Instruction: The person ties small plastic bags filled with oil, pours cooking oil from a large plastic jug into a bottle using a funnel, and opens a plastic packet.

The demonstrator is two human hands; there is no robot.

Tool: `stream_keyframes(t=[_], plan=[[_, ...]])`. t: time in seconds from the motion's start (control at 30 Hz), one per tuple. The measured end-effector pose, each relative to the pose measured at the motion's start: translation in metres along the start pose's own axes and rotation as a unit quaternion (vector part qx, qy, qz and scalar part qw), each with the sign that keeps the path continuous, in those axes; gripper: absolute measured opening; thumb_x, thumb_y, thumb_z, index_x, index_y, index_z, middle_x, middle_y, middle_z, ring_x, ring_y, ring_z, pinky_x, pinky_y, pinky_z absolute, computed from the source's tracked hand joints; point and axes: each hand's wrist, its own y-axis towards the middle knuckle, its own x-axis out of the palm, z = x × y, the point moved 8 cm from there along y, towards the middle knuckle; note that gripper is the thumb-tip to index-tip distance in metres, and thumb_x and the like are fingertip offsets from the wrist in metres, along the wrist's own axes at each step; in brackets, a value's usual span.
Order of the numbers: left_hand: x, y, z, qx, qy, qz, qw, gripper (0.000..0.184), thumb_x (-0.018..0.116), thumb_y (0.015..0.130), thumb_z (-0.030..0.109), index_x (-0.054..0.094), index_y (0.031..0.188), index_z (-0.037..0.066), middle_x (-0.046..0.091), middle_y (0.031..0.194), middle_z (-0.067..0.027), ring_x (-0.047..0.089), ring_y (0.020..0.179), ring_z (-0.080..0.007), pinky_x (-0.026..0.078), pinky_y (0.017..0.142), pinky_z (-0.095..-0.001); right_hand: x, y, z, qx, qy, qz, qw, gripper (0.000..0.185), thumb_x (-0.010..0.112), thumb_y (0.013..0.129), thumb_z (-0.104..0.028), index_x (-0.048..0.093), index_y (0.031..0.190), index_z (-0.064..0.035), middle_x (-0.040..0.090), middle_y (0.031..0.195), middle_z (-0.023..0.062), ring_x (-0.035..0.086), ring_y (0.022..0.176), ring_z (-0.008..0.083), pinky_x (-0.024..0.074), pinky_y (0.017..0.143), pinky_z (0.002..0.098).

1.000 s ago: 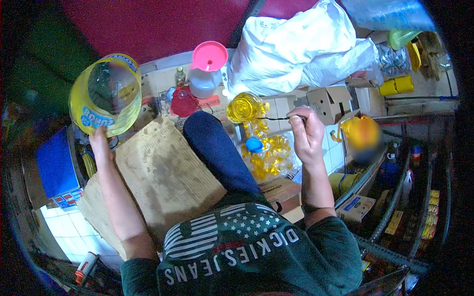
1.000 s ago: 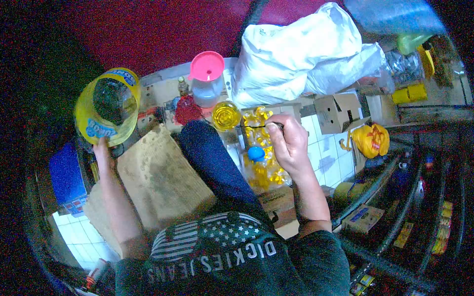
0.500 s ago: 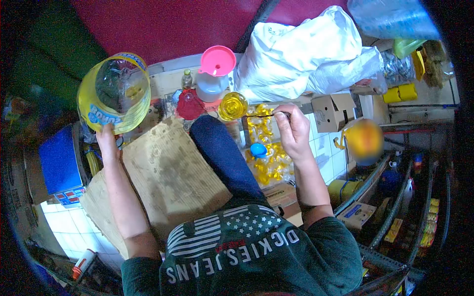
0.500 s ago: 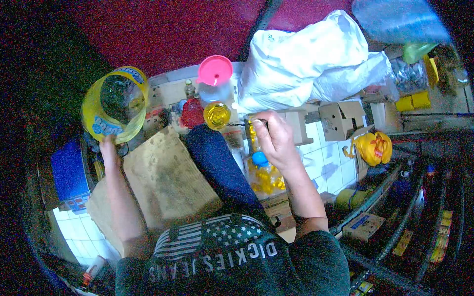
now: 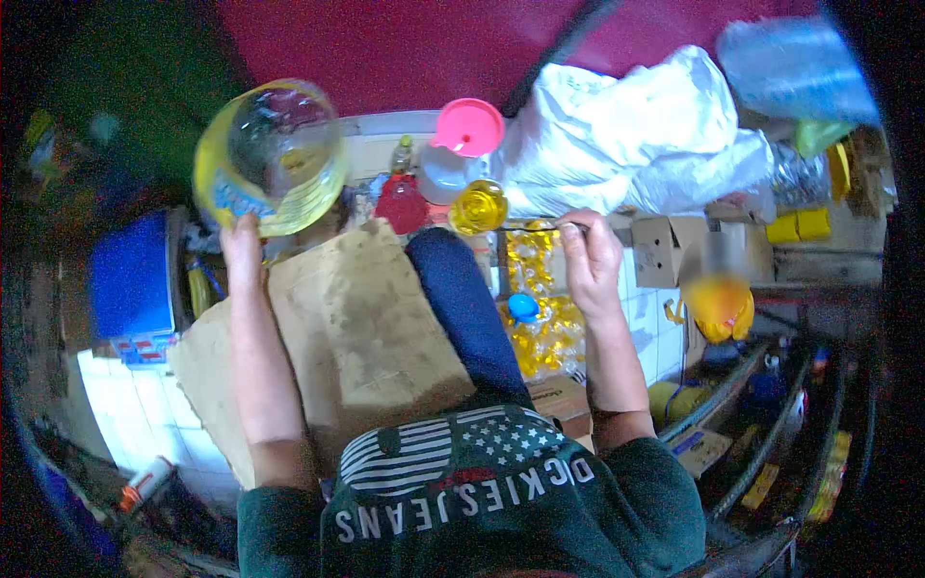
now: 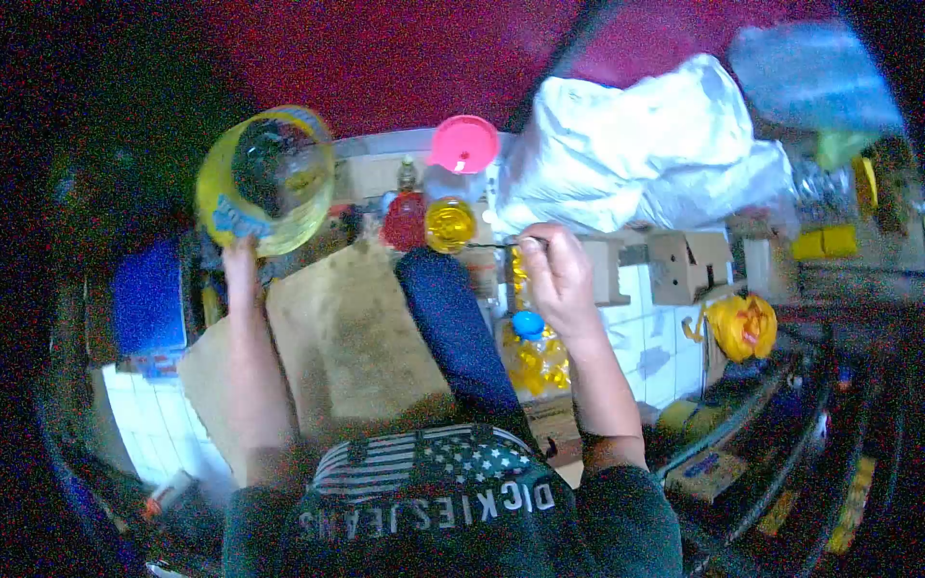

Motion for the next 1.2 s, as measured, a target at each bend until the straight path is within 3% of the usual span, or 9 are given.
stream_keyframes(t=[0.13, 0.23, 0.33, 0.57, 0.77, 0.8, 0.9, 1.1, 1.2], plan=[[0.000, 0.009, -0.013, -0.002, -0.002, 0.004, 1.000, 0.045, 0.047, 0.077, 0.009, 0.045, 0.121, 0.002, 0.058, 0.095, -0.0107, 0.056, 0.079, -0.0182, 0.048, 0.065, -0.0308, 0.011, 0.006, 0.001, -0.005, 0.019, -0.008, 1.000, 0.008, 0.052, 0.086, -0.007, 0.053, 0.086, 0.0006, 0.057, 0.078, 0.0114, 0.054, 0.069, 0.0203, 0.0435, 0.065, 0.0297], [0.006, -0.008, 0.025, 0.049, 0.073, 0.019, 0.996, 0.042, 0.047, 0.077, 0.014, 0.049, 0.116, -0.001, 0.060, 0.100, -0.0162, 0.058, 0.091, -0.0227, 0.045, 0.080, -0.0341, 0.022, 0.014, -0.001, -0.010, 0.035, -0.012, 0.999, 0.010, 0.051, 0.087, -0.008, 0.053, 0.087, 0.0012, 0.056, 0.076, 0.0110, 0.053, 0.067, 0.0188, 0.0429, 0.064, 0.0287], [0.009, -0.005, 0.039, 0.124, 0.106, 0.043, 0.986, 0.042, 0.048, 0.078, 0.019, 0.050, 0.114, -0.002, 0.060, 0.103, -0.0207, 0.058, 0.098, -0.0275, 0.043, 0.084, -0.0360, 0.032, 0.022, 0.001, -0.009, 0.047, -0.025, 0.999, 0.010, 0.051, 0.088, -0.008, 0.053, 0.087, 0.0014, 0.055, 0.074, 0.0106, 0.053, 0.066, 0.0185, 0.0423, 0.062, 0.0288], [0.019, -0.008, 0.075, 0.135, 0.133, 0.050, 0.981, 0.041, 0.049, 0.078, 0.022, 0.050, 0.112, -0.001, 0.059, 0.102, -0.0243, 0.057, 0.098, -0.0363, 0.043, 0.083, -0.0384, 0.046, 0.044, -0.021, -0.046, 0.063, -0.023, 0.997, 0.009, 0.052, 0.087, -0.008, 0.054, 0.088, 0.0010, 0.055, 0.072, 0.0101, 0.052, 0.063, 0.0175, 0.0423, 0.059, 0.0286], [0.025, -0.022, 0.121, 0.180, 0.075, 0.054, 0.979, 0.031, 0.049, 0.077, 0.018, 0.057, 0.097, -0.004, 0.062, 0.087, -0.0217, 0.061, 0.084, -0.0289, 0.044, 0.075, -0.0367, 0.060, 0.055, -0.026, -0.042, 0.086, -0.043, 0.994, 0.012, 0.053, 0.088, -0.012, 0.055, 0.089, -0.0002, 0.054, 0.071, 0.0094, 0.052, 0.063, 0.0171, 0.0422, 0.059, 0.0287], [0.024, -0.025, 0.132, 0.204, 0.079, 0.077, 0.973, 0.027, 0.049, 0.077, 0.017, 0.056, 0.091, -0.005, 0.062, 0.078, -0.0180, 0.059, 0.075, -0.0222, 0.044, 0.070, -0.0348, 0.061, 0.057, -0.030, -0.054, 0.091, -0.045, 0.993, 0.012, 0.053, 0.088, -0.012, 0.055, 0.089, -0.0003, 0.054, 0.071, 0.0093, 0.052, 0.063, 0.0171, 0.0422, 0.059, 0.0287], [0.028, -0.037, 0.160, 0.230, 0.066, 0.041, 0.970, 0.026, 0.049, 0.077, 0.016, 0.055, 0.087, -0.007, 0.060, 0.072, -0.0146, 0.055, 0.069, -0.0171, 0.044, 0.065, -0.0337, 0.067, 0.062, -0.033, -0.070, 0.096, -0.059, 0.991, 0.012, 0.053, 0.088, -0.013, 0.055, 0.089, -0.0004, 0.054, 0.070, 0.0091, 0.052, 0.063, 0.0168, 0.0421, 0.059, 0.0283], [0.032, -0.037, 0.186, 0.247, 0.075, 0.021, 0.966, 0.026, 0.048, 0.078, 0.017, 0.055, 0.089, -0.006, 0.060, 0.073, -0.0131, 0.053, 0.069, -0.0147, 0.044, 0.064, -0.0324, 0.077, 0.070, -0.039, -0.088, 0.128, -0.081, 0.985, 0.013, 0.052, 0.088, -0.013, 0.055, 0.089, 0.0001, 0.055, 0.072, 0.0091, 0.053, 0.065, 0.0159, 0.0424, 0.060, 0.0279], [0.035, -0.047, 0.200, 0.310, 0.057, 0.045, 0.948, 0.027, 0.047, 0.078, 0.016, 0.055, 0.093, -0.006, 0.062, 0.077, -0.0142, 0.056, 0.073, -0.0162, 0.045, 0.068, -0.0323, 0.081, 0.072, -0.038, -0.088, 0.134, -0.090, 0.983, 0.013, 0.052, 0.088, -0.013, 0.054, 0.089, 0.0004, 0.055, 0.072, 0.0097, 0.054, 0.066, 0.0167, 0.0426, 0.060, 0.0286]])
